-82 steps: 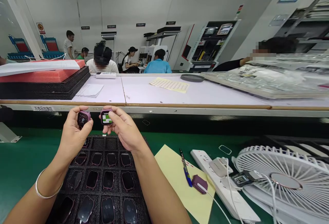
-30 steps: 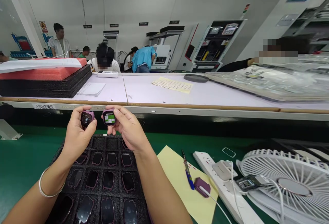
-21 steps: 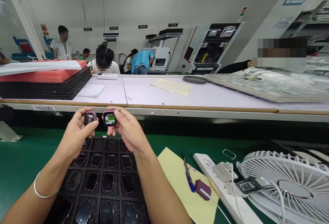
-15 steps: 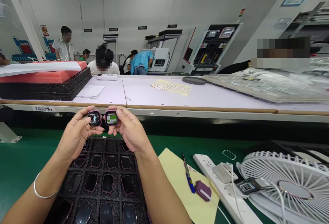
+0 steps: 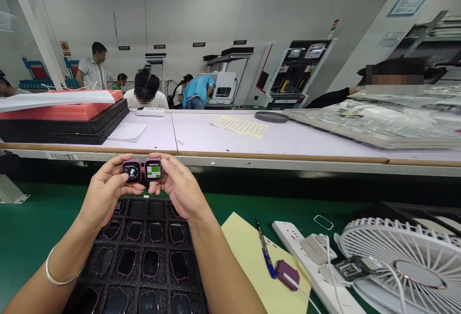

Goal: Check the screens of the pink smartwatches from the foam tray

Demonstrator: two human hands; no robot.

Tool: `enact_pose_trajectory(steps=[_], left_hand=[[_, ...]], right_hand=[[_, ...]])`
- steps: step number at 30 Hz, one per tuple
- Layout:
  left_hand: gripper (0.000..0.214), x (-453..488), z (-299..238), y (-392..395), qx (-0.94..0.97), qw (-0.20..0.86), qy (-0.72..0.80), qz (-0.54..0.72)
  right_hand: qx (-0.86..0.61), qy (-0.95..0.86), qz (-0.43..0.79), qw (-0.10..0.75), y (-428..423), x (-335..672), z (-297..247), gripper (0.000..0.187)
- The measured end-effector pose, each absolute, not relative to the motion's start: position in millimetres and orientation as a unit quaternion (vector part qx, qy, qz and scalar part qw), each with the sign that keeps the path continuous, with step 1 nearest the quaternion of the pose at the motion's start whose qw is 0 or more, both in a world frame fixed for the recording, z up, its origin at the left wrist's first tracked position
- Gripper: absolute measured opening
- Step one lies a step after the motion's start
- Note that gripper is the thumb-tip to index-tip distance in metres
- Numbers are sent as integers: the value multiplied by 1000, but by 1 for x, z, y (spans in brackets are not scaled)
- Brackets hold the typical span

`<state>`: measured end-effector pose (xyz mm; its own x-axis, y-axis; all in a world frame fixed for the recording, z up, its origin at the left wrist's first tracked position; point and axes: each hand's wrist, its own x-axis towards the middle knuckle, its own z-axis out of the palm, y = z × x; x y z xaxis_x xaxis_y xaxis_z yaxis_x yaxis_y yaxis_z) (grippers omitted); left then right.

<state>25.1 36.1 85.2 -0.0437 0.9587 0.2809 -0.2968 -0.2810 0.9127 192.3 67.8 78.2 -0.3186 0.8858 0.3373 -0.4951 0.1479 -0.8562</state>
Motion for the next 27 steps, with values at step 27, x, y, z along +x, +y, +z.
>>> enact_pose_trajectory(steps=[27], left_hand=[[50, 21, 87, 35, 497, 497, 344, 622]], right_hand=[[-199, -526, 636, 528, 67, 195, 79, 36]])
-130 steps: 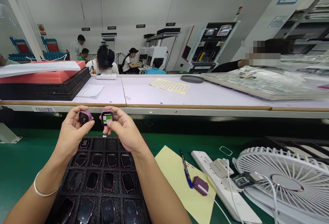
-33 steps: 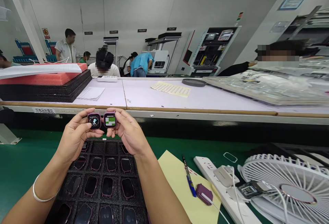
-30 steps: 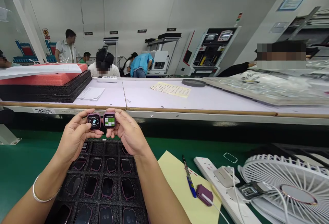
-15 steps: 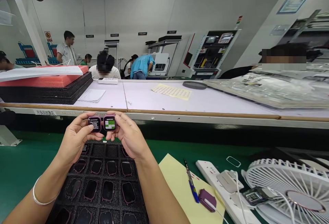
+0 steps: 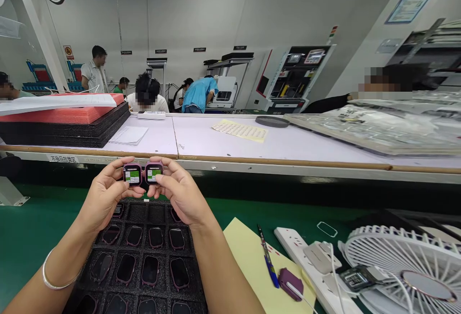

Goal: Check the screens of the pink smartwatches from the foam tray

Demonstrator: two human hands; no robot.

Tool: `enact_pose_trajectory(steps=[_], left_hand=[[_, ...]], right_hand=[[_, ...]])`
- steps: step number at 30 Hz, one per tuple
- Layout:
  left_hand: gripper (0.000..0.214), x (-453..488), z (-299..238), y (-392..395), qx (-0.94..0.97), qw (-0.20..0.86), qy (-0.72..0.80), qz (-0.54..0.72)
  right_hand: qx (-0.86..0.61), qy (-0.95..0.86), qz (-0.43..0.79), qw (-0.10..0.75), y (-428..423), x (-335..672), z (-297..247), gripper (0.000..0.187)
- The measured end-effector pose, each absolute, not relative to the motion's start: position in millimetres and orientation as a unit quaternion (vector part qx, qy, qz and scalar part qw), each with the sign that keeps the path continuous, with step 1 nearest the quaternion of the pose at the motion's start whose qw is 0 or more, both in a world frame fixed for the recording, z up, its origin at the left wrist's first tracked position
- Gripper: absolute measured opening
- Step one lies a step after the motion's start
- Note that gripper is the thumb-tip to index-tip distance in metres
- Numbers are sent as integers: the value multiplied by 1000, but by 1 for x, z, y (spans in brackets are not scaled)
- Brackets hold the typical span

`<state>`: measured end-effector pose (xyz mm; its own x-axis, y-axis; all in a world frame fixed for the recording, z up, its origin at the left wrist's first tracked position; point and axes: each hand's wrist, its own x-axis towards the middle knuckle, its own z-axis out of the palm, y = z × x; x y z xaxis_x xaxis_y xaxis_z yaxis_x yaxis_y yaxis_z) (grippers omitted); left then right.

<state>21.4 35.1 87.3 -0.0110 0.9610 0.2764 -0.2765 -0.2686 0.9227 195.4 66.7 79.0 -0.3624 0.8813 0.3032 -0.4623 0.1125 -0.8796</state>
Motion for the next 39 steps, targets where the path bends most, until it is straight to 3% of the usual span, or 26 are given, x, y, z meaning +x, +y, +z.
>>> enact_pose_trajectory(steps=[5, 10, 39], left_hand=[[47, 20, 86, 36, 506, 490, 346, 620], [42, 19, 85, 36, 489, 504, 342, 624], [36, 19, 86, 35, 503, 489, 349, 621]], right_hand=[[-214, -550, 612, 526, 65, 194, 80, 46], [-219, -526, 617, 544, 67, 189, 78, 31], [-234, -560, 585, 539, 65, 190, 77, 37]])
